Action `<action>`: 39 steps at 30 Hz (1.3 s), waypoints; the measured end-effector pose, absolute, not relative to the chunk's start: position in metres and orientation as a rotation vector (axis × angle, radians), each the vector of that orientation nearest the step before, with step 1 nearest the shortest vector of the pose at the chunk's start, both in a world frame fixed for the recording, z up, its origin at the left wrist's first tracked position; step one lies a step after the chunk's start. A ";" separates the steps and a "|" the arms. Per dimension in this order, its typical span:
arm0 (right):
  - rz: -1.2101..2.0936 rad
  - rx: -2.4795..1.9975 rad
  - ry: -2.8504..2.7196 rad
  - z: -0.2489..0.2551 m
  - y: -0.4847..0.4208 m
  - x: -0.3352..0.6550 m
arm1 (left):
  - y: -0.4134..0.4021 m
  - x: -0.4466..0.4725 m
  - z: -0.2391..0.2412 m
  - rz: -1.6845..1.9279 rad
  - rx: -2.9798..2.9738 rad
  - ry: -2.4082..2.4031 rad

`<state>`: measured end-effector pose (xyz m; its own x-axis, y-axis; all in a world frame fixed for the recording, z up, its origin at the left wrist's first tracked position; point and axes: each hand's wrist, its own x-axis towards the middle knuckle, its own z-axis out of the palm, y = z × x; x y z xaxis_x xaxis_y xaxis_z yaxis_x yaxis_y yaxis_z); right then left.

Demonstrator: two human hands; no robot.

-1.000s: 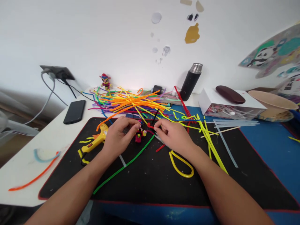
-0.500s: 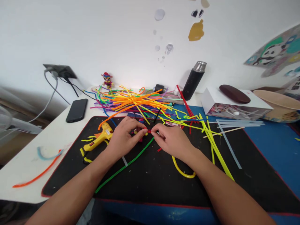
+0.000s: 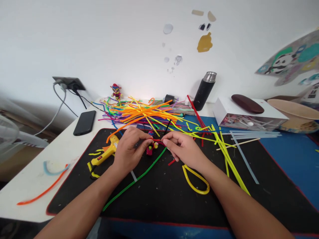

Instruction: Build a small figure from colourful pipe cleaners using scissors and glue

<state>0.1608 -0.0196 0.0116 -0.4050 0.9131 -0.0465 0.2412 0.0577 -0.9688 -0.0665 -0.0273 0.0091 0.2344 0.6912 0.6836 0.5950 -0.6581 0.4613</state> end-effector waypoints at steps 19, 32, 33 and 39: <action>1.499 -1.120 -1.722 0.008 -0.023 0.157 | -0.027 -0.065 0.009 1.365 2.469 1.115; 1.435 -1.118 -1.690 0.008 -0.024 0.157 | -0.027 -0.064 0.008 1.299 2.385 1.062; 1.433 -1.117 -1.689 0.009 -0.024 0.157 | -0.027 -0.063 0.008 1.298 2.380 1.051; 1.375 -1.137 -1.710 0.010 -0.025 0.157 | -0.028 -0.063 0.008 1.347 2.382 1.029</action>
<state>0.1574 -0.0250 0.0099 -0.4060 0.9135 -0.0263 0.2219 0.0706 -0.9725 -0.0626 -0.0282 0.0083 0.3359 0.6665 0.6656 0.4668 -0.7315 0.4970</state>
